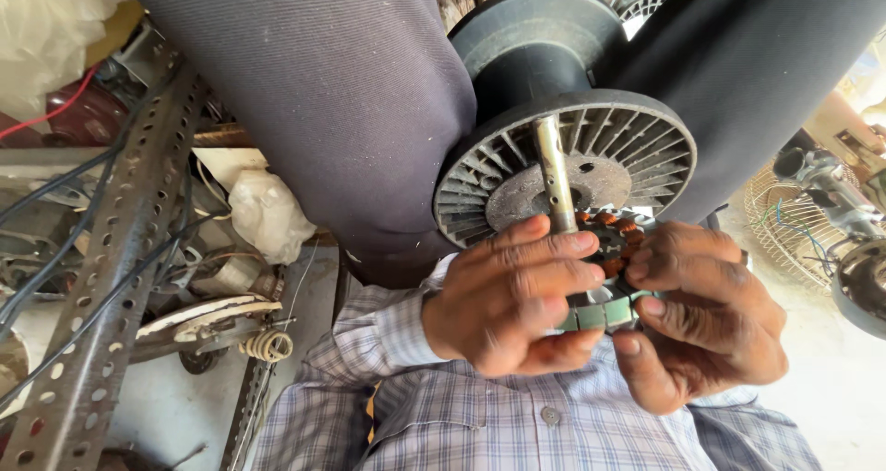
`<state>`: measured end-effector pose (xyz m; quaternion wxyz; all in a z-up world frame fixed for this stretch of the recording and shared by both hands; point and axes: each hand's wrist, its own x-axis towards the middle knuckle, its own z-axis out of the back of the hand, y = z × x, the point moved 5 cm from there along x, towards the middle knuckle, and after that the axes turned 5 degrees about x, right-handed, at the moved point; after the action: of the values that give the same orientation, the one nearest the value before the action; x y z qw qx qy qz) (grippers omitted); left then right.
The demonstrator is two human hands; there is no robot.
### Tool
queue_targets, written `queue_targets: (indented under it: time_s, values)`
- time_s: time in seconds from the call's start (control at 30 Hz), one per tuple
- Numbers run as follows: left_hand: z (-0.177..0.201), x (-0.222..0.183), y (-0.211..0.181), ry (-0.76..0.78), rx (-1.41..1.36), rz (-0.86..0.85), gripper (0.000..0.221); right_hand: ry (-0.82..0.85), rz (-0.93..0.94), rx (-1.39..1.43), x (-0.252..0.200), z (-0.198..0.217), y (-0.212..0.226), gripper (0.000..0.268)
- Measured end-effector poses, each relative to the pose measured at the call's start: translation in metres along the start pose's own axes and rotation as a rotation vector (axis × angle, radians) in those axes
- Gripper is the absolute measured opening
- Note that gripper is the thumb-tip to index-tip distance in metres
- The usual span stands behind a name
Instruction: The person sits on the floor and works on a fan motor rotor resting on their lap. They use their hands to place and adjust small white insulating pieces into the slots of the copper windings. The workspace is cluttered with various tools and disassembled fan parts.
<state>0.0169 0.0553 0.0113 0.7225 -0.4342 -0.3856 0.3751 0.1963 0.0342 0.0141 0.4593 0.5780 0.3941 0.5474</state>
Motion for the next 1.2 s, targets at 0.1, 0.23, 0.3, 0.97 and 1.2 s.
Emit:
queue_targets:
  time_s: [0.1, 0.23, 0.3, 0.97, 1.2]
  values:
    - [0.005, 0.002, 0.003, 0.021, -0.184, 0.115, 0.058, 0.003, -0.026, -0.014, 0.001, 0.000, -0.001, 0.019]
    - [0.008, 0.003, 0.005, 0.076, -0.287, 0.164, 0.054, 0.033, -0.091, -0.065, 0.004, 0.001, 0.003, 0.019]
    - [0.009, 0.003, 0.005, 0.082, -0.312, 0.196, 0.052, 0.031, -0.108, -0.076, 0.006, 0.001, 0.004, 0.018]
    - [0.001, -0.004, 0.007, -0.067, -0.334, 0.158, 0.064, -0.035, -0.037, -0.076, 0.008, -0.006, 0.006, 0.024]
    - [0.002, 0.002, -0.005, -0.144, -0.072, -0.005, 0.065, -0.066, 0.268, -0.087, 0.012, -0.013, 0.004, 0.024]
